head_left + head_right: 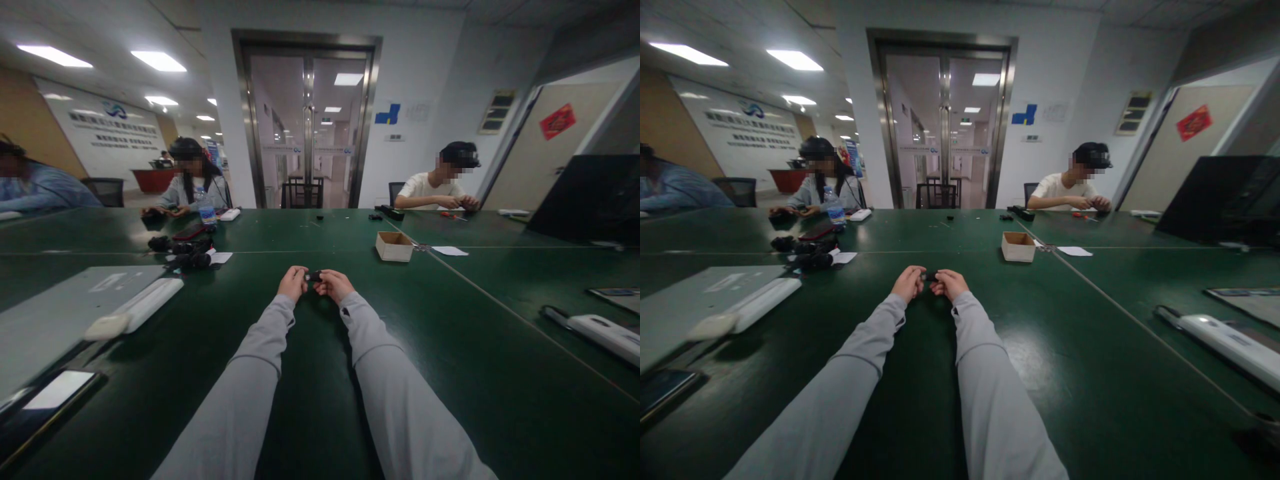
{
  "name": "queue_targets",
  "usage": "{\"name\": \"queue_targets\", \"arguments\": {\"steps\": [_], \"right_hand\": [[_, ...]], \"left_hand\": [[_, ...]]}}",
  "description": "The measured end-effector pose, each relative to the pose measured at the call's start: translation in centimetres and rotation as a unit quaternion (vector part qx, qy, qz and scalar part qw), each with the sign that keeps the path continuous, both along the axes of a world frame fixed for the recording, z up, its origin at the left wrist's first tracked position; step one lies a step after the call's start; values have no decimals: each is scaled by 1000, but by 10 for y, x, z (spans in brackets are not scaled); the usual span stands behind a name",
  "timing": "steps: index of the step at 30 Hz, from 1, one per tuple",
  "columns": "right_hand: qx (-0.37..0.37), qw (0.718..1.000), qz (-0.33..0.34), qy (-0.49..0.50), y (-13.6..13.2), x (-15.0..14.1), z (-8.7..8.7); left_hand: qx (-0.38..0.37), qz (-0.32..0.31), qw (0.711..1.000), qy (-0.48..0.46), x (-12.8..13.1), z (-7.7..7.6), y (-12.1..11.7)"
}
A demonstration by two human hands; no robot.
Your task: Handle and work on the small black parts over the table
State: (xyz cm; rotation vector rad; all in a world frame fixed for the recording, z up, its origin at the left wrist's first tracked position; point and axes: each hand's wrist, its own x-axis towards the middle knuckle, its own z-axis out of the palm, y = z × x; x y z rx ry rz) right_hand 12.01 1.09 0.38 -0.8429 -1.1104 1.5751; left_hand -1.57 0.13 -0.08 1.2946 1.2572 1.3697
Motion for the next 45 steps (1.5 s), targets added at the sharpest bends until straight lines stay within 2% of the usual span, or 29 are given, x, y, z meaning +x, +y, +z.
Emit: {"name": "queue_targets", "arguments": {"steps": [7,18,26,36,42,45], "right_hand": [[9,1000,10,0,0,1,-1],[16,1000,13,3,1,2,-2],[10,1000,14,2,1,1,-2],[15,1000,22,2,2,2,-2],[42,999,27,-12,4,1,-5],[59,997,30,-31,6,1,-7]], "left_hand": [[1,-24,1000,-3,0,1,-2],[5,-31,1000,-2,-1,1,0],[19,-5,1000,17,0,-4,2],[45,-35,998,9,-2,-8,3],[58,-55,997,23,-1,-9,1],[53,-37,997,49,0,-6,0]]}}
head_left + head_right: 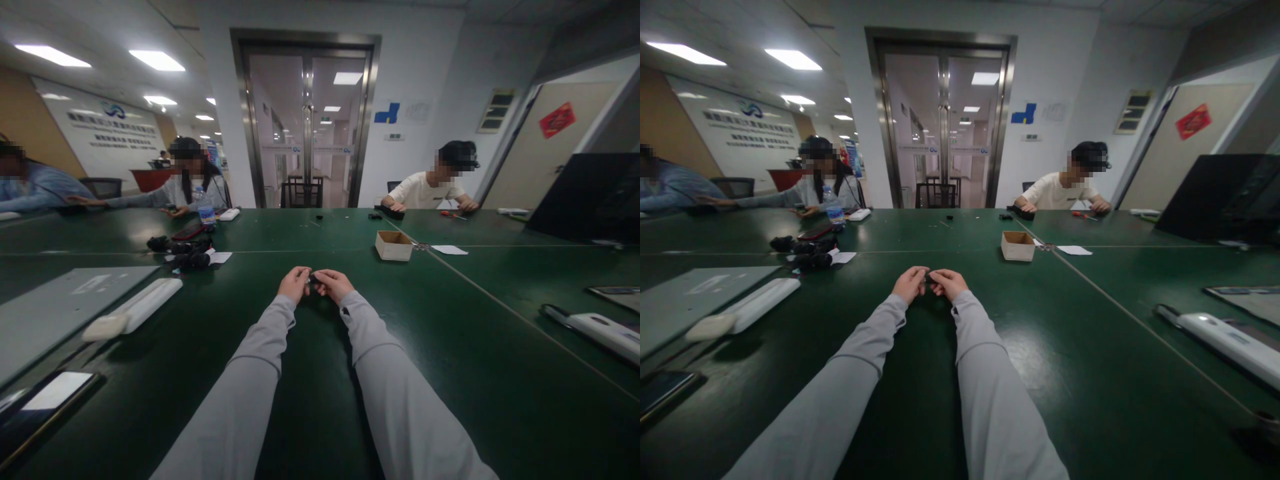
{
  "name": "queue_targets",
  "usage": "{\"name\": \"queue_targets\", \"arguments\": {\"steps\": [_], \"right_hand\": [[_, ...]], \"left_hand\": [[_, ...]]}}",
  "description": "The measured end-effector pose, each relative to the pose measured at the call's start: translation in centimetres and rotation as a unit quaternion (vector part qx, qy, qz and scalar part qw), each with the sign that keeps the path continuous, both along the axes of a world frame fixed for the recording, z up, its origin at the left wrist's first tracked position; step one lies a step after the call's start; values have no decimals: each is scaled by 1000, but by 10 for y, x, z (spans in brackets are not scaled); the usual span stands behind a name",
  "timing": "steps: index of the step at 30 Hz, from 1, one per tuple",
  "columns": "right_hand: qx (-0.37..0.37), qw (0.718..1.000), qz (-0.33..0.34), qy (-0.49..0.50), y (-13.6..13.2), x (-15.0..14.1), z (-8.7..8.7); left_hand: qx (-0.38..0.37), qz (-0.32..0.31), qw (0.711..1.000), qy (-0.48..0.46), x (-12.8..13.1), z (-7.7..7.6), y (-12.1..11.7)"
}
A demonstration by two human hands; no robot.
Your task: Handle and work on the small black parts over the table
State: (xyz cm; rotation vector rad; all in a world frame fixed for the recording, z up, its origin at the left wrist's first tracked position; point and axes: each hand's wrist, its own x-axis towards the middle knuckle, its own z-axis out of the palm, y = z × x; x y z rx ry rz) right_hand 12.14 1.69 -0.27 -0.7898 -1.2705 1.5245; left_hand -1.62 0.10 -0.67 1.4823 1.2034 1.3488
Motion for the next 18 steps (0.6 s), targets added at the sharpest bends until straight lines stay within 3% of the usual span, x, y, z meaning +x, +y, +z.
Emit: {"name": "queue_targets", "arguments": {"steps": [18], "right_hand": [[-18,1000,-3,6,-3,1,4]], "left_hand": [[-25,2,1000,-18,-1,2,0]]}}
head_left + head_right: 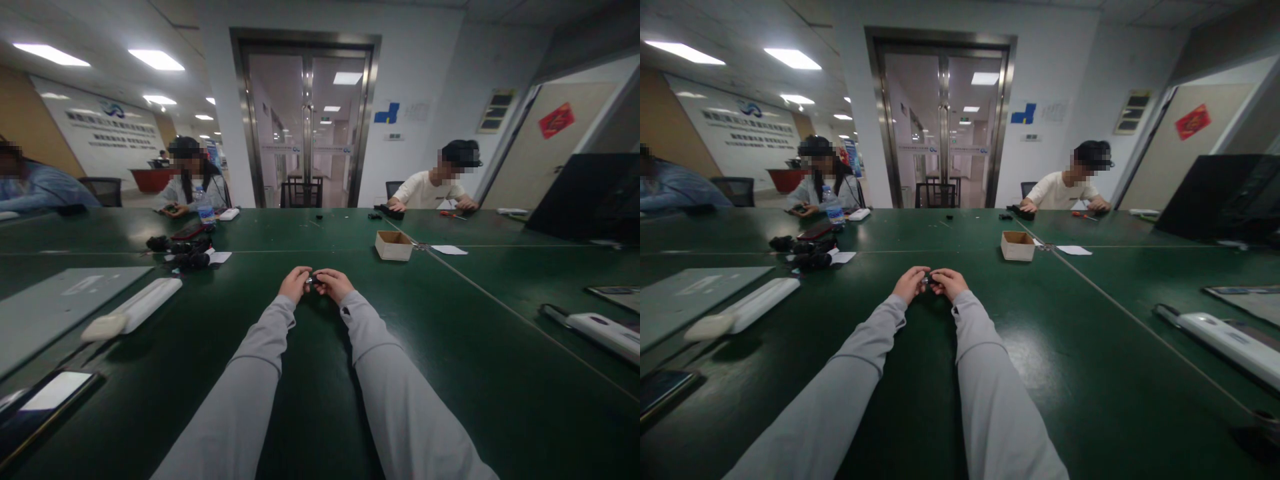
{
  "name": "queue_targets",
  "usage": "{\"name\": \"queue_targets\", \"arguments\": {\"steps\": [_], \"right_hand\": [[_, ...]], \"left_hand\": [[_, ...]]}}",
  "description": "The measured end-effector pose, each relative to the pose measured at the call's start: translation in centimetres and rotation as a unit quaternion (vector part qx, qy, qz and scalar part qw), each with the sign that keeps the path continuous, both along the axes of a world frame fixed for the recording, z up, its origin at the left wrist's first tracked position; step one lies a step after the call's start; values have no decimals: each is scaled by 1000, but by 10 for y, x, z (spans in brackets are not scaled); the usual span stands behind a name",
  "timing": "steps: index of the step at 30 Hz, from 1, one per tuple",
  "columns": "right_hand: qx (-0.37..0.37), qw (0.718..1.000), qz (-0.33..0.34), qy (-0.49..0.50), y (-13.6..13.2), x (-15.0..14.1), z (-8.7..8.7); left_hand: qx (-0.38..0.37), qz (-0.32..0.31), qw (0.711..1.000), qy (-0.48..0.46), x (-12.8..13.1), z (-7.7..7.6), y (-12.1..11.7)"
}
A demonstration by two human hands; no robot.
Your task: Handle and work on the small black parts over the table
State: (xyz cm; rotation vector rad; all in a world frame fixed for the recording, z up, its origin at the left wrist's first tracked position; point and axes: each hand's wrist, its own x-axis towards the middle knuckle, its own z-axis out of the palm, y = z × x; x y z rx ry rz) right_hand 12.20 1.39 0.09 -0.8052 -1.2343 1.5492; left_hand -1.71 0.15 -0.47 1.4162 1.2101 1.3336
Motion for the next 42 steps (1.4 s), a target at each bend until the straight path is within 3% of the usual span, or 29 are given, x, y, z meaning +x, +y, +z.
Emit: {"name": "queue_targets", "arguments": {"steps": [10,42], "right_hand": [[2,1000,4,0,0,1,-1],[-3,1000,3,8,2,1,-1]], "left_hand": [[-22,7,1000,9,2,6,-5],[-11,-18,999,25,1,3,-3]]}}
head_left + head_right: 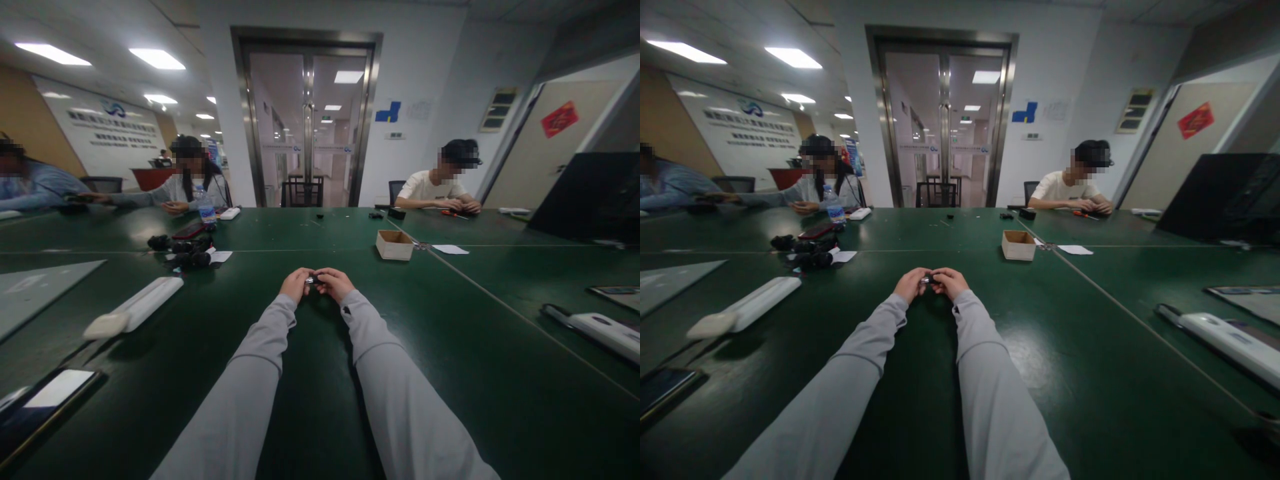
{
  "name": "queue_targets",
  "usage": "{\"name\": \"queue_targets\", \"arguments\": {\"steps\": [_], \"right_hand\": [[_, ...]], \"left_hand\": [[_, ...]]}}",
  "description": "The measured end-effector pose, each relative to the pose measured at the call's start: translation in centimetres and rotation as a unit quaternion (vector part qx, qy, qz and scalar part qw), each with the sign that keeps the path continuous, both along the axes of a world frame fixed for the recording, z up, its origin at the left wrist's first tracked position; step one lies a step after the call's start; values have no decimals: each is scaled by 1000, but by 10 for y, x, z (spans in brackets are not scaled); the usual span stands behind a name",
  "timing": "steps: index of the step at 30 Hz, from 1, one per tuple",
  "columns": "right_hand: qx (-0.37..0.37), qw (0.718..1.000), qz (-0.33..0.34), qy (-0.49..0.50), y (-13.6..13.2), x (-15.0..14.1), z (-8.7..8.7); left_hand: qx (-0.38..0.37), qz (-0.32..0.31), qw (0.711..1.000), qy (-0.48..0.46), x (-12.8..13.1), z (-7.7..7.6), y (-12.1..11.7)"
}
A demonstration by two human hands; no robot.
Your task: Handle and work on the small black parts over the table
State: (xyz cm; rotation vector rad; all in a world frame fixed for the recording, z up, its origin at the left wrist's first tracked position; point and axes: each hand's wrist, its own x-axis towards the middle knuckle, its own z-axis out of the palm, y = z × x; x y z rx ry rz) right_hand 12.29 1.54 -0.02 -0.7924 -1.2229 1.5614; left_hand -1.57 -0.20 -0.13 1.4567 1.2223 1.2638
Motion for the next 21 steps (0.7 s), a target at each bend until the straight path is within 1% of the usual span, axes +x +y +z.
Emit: {"name": "queue_targets", "arguments": {"steps": [8,13,21], "right_hand": [[-2,1000,1,0,1,0,-2],[-4,1000,0,5,3,0,-3],[-6,1000,2,1,2,0,-2]], "left_hand": [[13,24,1000,2,-1,-3,3],[3,14,1000,-2,-1,-5,4],[5,13,1000,9,0,-2,2]]}}
